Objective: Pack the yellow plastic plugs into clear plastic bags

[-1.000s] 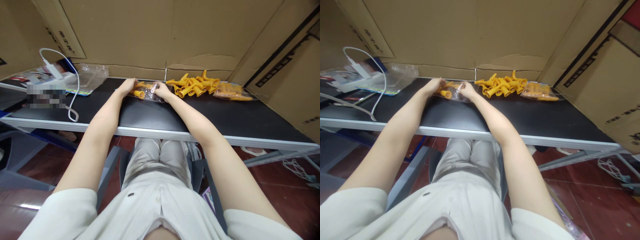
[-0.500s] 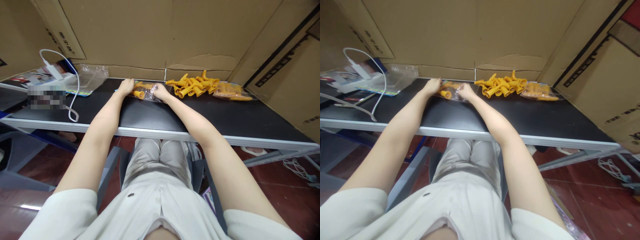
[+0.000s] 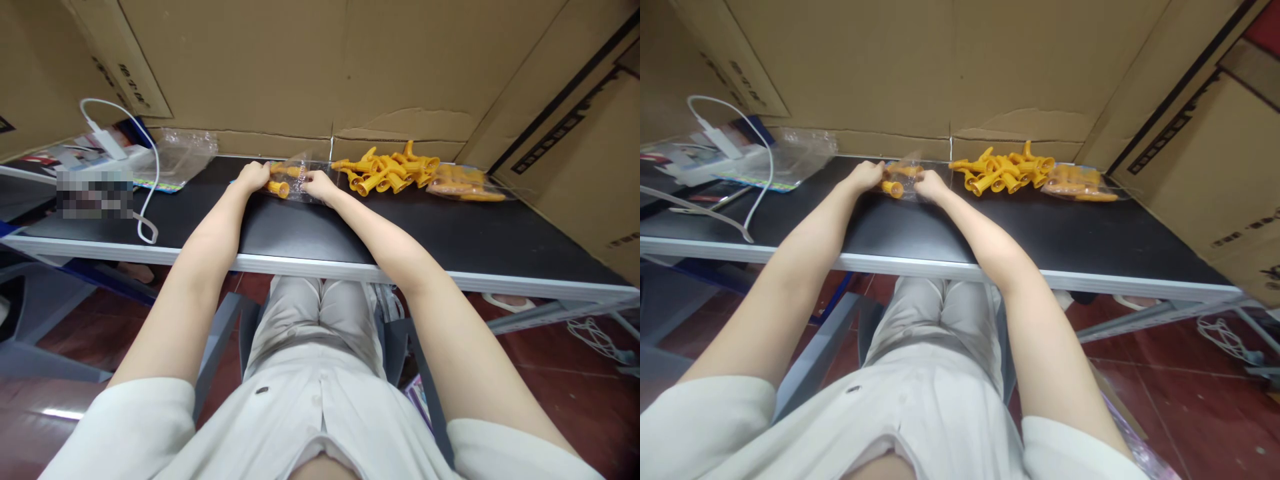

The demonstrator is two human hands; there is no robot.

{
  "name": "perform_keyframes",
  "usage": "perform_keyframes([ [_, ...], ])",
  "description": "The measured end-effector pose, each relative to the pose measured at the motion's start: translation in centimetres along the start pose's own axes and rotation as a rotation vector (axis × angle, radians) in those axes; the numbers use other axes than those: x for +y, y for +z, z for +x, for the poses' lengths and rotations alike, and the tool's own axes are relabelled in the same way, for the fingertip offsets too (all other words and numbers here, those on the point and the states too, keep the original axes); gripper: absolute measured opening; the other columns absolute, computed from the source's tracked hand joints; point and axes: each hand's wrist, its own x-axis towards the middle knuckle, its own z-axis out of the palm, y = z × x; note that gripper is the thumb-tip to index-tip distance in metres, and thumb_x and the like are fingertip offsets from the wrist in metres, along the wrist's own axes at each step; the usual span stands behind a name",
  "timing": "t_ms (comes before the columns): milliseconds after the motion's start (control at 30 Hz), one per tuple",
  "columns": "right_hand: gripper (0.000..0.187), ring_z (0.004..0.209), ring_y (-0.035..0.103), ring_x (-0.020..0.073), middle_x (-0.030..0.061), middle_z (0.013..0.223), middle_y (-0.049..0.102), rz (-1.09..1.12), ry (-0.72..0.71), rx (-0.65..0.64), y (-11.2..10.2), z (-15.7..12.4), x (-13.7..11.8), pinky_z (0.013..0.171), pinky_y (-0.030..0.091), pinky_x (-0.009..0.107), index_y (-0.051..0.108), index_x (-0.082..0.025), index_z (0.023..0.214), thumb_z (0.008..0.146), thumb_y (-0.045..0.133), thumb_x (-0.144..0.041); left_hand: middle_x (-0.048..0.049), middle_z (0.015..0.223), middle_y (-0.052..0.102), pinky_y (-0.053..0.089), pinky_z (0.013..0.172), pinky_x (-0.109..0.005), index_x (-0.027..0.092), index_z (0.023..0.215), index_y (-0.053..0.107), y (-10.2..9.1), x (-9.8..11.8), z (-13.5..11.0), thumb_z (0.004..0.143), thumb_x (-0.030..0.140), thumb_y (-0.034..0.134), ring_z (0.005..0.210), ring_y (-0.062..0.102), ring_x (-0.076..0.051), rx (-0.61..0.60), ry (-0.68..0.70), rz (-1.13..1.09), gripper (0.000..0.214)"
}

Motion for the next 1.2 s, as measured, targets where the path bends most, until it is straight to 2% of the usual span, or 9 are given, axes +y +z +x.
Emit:
perform_keyframes([
  [133,0.023,0.113,0.075,0.0279,0.0099,0.104,0.081,-0.032,0.034,-0.018,-0.6,0.0,-0.1,0.113,0.057,0.044,0.074,-0.015,0.089,0.076,0.059,-0.003,-0.0338,0.151,0.065,0.045,0.125,-0.044,-0.006,0.141,0.071,0.0,-0.2,0.2,0.11,0.04,0.03,0.15,0.059,-0.042,-0.014,-0.001,0.048,0.068],
  [367,0.012,0.09,0.075,0.0275,0.0074,0.074,0.07,0.067,0.07,0.177,-4.7,3.1,2.1,0.101,0.064,0.054,0.068,-0.021,0.08,0.079,0.061,-0.012,-0.0326,0.16,0.058,0.038,0.13,-0.056,0.001,0.151,0.065,-0.2,-0.9,0.1,0.108,0.048,0.034,0.156,0.052,-0.044,0.023,-0.087,0.001,0.071],
  [467,0.009,0.106,0.073,0.0291,0.01,0.09,0.073,-0.042,0.026,0.395,-7.4,4.0,3.9,0.11,0.057,0.057,0.066,-0.018,0.083,0.086,0.059,-0.014,-0.0312,0.159,0.06,0.034,0.131,-0.062,0.005,0.152,0.065,-0.3,-1.2,0.0,0.107,0.047,0.036,0.156,0.051,-0.046,0.074,-0.114,-0.042,0.068],
  [567,0.007,0.133,0.063,0.0367,0.0196,0.12,0.073,-0.287,-0.078,0.476,-9.3,3.1,4.8,0.125,0.037,0.069,0.068,-0.015,0.093,0.092,0.066,-0.021,-0.029,0.164,0.056,0.028,0.134,-0.066,0.008,0.156,0.062,-0.5,-1.3,-0.1,0.106,0.045,0.037,0.159,0.047,-0.046,0.109,-0.133,-0.081,0.067],
  [667,0.024,0.147,0.052,0.0431,0.0274,0.141,0.066,-0.604,0.049,0.381,-9.7,1.1,3.9,0.126,0.028,0.074,0.071,-0.008,0.114,0.098,0.068,-0.025,-0.0262,0.169,0.052,0.025,0.135,-0.067,0.01,0.16,0.058,-0.8,-1.1,-0.4,0.105,0.043,0.037,0.162,0.043,-0.045,0.125,-0.163,-0.081,0.067],
  [800,0.034,0.15,0.048,0.0414,0.0304,0.149,0.062,-0.878,0.215,0.252,-9.2,-0.9,1.3,0.126,0.028,0.067,0.068,-0.003,0.134,0.105,0.058,-0.017,-0.0278,0.166,0.055,0.028,0.135,-0.062,0.007,0.158,0.06,-1.0,-0.7,-0.7,0.107,0.042,0.031,0.16,0.046,-0.043,0.098,-0.186,-0.005,0.068],
  [1000,0.04,0.151,0.046,0.0447,0.0334,0.145,0.063,-0.938,0.187,0.202,-9.2,-0.8,1.3,0.122,0.025,0.074,0.066,-0.001,0.138,0.106,0.056,-0.024,-0.0222,0.168,0.054,0.028,0.137,-0.056,0.011,0.155,0.065,-0.5,-0.5,-0.5,0.108,0.037,0.029,0.161,0.047,-0.037,0.107,-0.041,0.037,0.064],
  [1100,0.043,0.151,0.047,0.0458,0.0292,0.144,0.065,-0.96,0.178,0.201,-9.2,-0.5,2.0,0.123,0.024,0.078,0.068,-0.004,0.139,0.104,0.058,-0.028,-0.0198,0.166,0.058,0.022,0.139,-0.058,0.013,0.158,0.062,-0.4,-0.4,-0.5,0.108,0.033,0.031,0.162,0.046,-0.036,0.04,0.007,0.062,0.063],
  [1200,0.045,0.152,0.048,0.0457,0.0288,0.144,0.065,-0.983,0.169,0.187,-9.2,-0.7,1.8,0.126,0.023,0.078,0.066,-0.005,0.142,0.103,0.059,-0.026,-0.0199,0.167,0.056,0.028,0.137,-0.054,0.01,0.163,0.057,-0.2,-0.7,-0.3,0.108,0.032,0.033,0.162,0.047,-0.035,-0.033,0.012,0.086,0.064],
])
